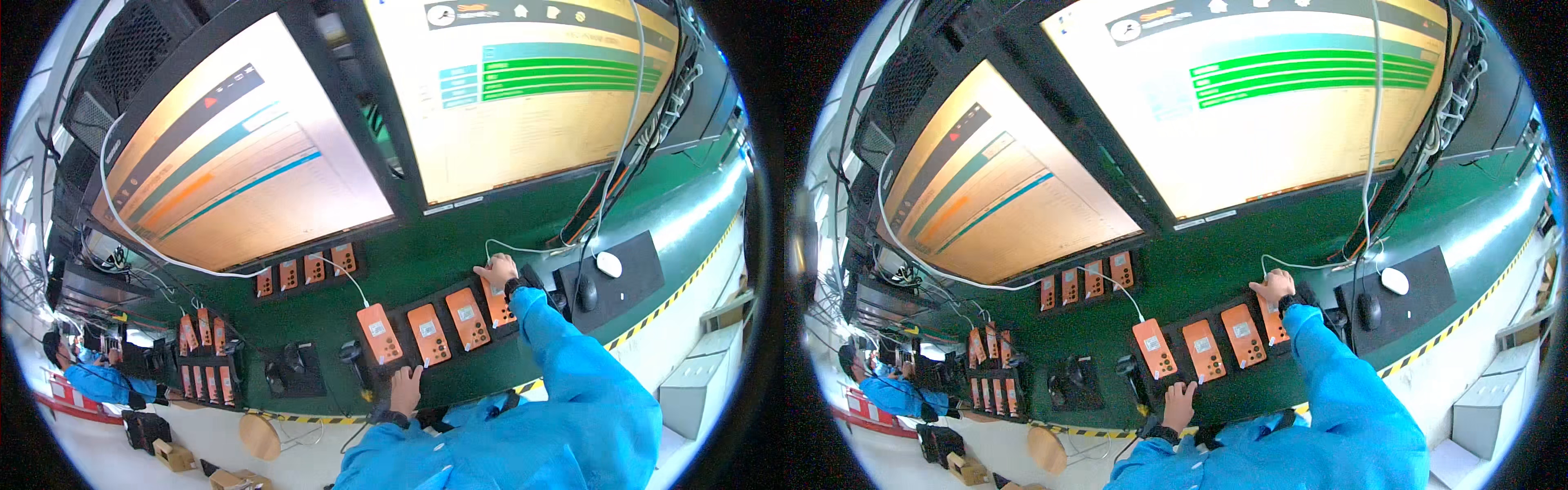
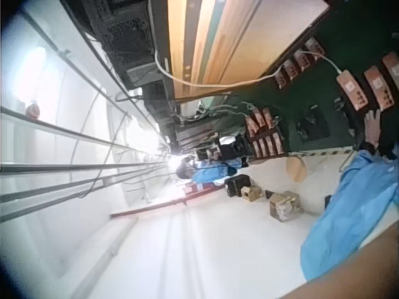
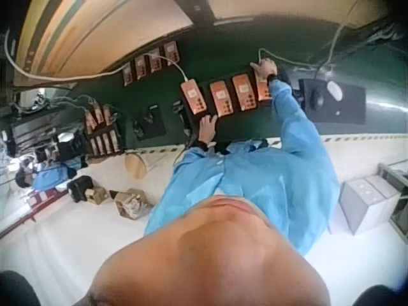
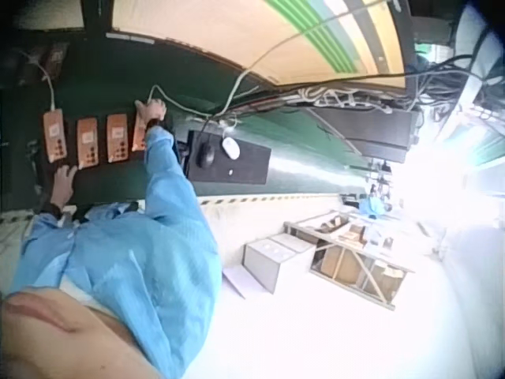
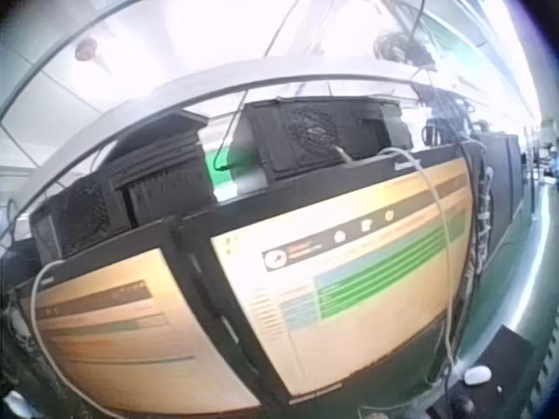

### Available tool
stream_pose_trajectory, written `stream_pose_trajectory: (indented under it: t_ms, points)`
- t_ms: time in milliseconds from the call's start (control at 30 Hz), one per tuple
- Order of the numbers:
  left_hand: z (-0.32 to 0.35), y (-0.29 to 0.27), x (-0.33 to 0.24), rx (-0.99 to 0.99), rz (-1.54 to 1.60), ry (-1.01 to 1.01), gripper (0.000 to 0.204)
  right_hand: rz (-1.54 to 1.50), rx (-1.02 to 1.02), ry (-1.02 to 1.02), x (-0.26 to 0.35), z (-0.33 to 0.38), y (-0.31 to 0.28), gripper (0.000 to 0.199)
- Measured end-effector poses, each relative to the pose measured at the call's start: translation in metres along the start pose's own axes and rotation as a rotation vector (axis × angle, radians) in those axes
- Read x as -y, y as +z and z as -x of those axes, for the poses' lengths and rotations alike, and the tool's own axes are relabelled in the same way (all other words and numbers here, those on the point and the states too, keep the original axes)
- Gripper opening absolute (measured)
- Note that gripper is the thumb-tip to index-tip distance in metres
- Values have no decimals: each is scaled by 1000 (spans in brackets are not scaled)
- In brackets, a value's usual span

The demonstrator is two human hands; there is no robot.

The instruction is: Scanning barcodes on multiple smartphones and connecting them to charging cables at a factory workstation.

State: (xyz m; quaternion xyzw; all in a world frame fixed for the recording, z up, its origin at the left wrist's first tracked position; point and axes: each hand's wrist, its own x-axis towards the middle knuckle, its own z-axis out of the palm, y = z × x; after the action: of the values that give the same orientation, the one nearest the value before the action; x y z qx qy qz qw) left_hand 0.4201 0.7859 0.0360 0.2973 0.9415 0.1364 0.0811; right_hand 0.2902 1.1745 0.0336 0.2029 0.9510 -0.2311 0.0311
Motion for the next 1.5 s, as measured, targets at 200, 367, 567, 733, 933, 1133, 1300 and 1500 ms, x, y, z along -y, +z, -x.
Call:
stream_pose_trajectory:
  t_ms: [200, 367, 567, 733, 933, 1133, 1300, 1500]
  points:
    - [43, 13, -6, -31, 28, -139, 41, -146, 62, -44, 10, 71, -20, 41]
    - [35, 3, -44, -296, 41, -208, 32, -373, 117, -149, -11, 122, -37, 30]
    - [-46, -12, -77, -274, 188, -126, 27, -498, 87, -230, -16, 129, -37, 27]
    - [-114, 9, -87, -195, 251, 15, 65, -350, 8, -246, -23, 123, -13, 26]
    - [-143, 17, -64, -59, 145, 50, 92, -363, 28, -224, -21, 124, -14, 20]
    - [-146, 18, -62, -14, 87, 49, 98, -280, -76, -210, -16, 126, -7, 17]
    - [-151, 18, -63, -30, 42, 41, 97, -212, -338, -78, -20, 98, -32, 16]
    - [-157, 6, -64, -35, 23, 82, 96, 55, -639, 135, -81, 118, -61, 37]
